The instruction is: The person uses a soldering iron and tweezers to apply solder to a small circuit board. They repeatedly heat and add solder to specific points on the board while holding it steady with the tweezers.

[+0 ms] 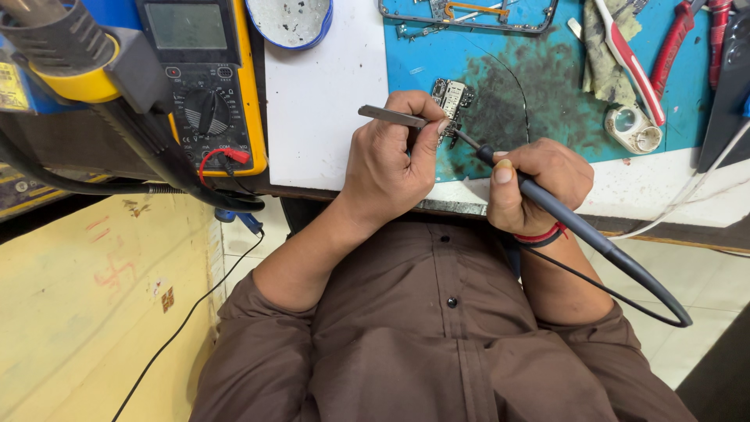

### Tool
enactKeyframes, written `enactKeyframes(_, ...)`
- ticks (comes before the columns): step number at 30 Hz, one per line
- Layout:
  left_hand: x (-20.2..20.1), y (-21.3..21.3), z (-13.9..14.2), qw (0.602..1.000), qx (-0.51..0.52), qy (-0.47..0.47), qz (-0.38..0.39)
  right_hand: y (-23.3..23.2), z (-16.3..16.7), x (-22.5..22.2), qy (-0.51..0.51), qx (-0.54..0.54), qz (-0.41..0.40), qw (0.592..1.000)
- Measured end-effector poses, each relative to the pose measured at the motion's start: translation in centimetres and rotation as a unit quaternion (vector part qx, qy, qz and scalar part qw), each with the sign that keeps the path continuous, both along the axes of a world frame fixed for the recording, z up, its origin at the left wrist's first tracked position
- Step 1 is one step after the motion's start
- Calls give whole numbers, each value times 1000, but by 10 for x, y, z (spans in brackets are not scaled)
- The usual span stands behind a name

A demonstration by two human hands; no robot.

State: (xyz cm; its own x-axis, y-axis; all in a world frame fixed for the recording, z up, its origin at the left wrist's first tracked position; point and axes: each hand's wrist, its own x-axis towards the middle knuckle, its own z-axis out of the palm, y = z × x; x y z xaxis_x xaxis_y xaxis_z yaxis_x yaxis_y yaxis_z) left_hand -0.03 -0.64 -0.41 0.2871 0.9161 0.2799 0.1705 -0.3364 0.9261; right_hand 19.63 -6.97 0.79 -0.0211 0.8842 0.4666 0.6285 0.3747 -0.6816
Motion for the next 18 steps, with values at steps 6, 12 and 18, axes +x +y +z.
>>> enactKeyframes(6,-1,0,3,999,-30,10,3,-1,2,0,0,-11,-1,1000)
enactKeyframes(12,-1,0,4,1000,-29,9,0,0,1,0,4,-4,-2,1000)
enactKeyframes(18,-1,0,3,1000,-13,5,3,-1,1,1,0,-12,-3,1000)
